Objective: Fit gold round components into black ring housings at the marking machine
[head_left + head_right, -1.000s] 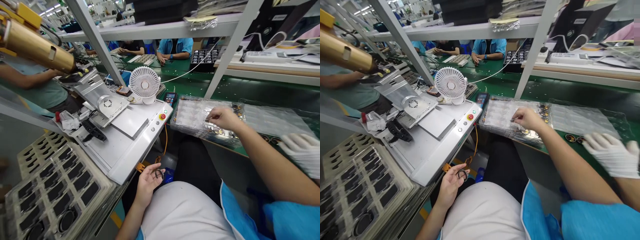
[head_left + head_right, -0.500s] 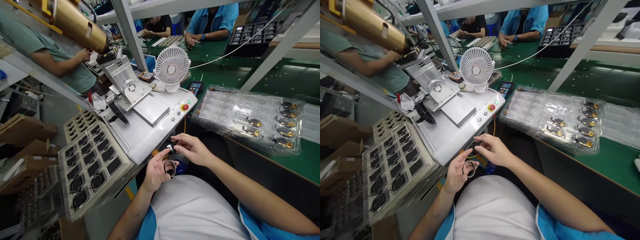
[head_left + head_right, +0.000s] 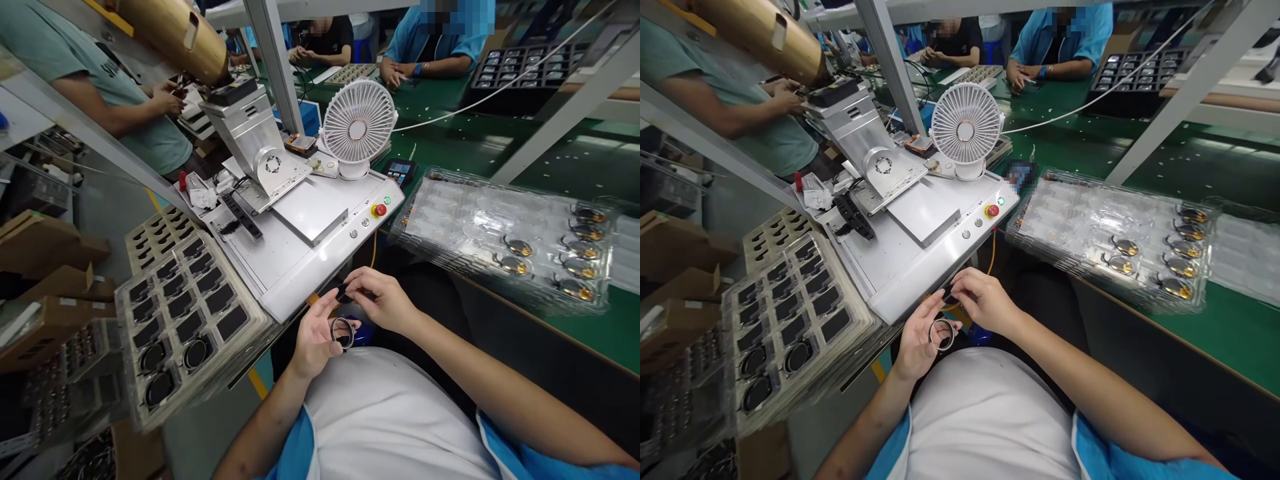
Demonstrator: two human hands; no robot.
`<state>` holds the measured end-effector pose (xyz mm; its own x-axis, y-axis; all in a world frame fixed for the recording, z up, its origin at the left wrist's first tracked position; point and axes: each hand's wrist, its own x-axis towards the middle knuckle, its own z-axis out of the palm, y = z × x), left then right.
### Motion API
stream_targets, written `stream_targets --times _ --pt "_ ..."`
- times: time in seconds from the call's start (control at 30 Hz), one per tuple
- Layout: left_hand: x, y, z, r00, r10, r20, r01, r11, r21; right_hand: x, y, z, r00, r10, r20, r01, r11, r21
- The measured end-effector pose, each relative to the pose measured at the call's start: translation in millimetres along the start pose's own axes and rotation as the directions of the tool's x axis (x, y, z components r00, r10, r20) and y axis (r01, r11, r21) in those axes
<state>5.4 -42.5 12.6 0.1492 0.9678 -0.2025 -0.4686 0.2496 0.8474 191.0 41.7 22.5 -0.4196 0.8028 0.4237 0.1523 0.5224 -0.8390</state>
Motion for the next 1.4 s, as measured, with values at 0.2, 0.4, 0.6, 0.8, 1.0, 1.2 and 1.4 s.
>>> stream_targets --times 0.2,0.4,0.6,0.8,1.0,1.2,1.4 --pt "4 -3 -6.6 0.998 0.021 -0.064 -0.025 0.998 -0.055 25 0 -15 0.997 -0.036 0.071 0.038 0.999 -0.025" --pt "0 -2 -7.0 0.999 0.033 -0.027 -0.032 0.999 0.01 119 23 -36 0.874 0.448 -0.191 -0.426 0.893 0.146" --pt "-10 -3 -10.1 0.997 0.071 -0.042 -0.069 0.997 0.038 166 47 -38 0.747 0.609 -0.266 -0.589 0.792 0.159" --pt "-22 -8 -20.1 0.988 0.15 -0.04 -0.142 0.978 0.15 111 43 -30 0.776 0.551 -0.306 -0.514 0.834 0.198" --pt "-15 -13 -8.5 0.961 0.27 0.061 -0.255 0.778 0.574 4 8 16 0.851 0.509 0.132 -0.512 0.743 0.431" --pt "2 -16 5.6 0.946 0.204 0.251 -0.323 0.645 0.693 -13 -3 20 0.794 0.596 0.117 -0.53 0.584 0.615" --pt "4 -21 -2.1 0.896 0.334 0.294 -0.443 0.732 0.518 -7 -5 0 0.751 0.639 0.164 -0.577 0.516 0.633"
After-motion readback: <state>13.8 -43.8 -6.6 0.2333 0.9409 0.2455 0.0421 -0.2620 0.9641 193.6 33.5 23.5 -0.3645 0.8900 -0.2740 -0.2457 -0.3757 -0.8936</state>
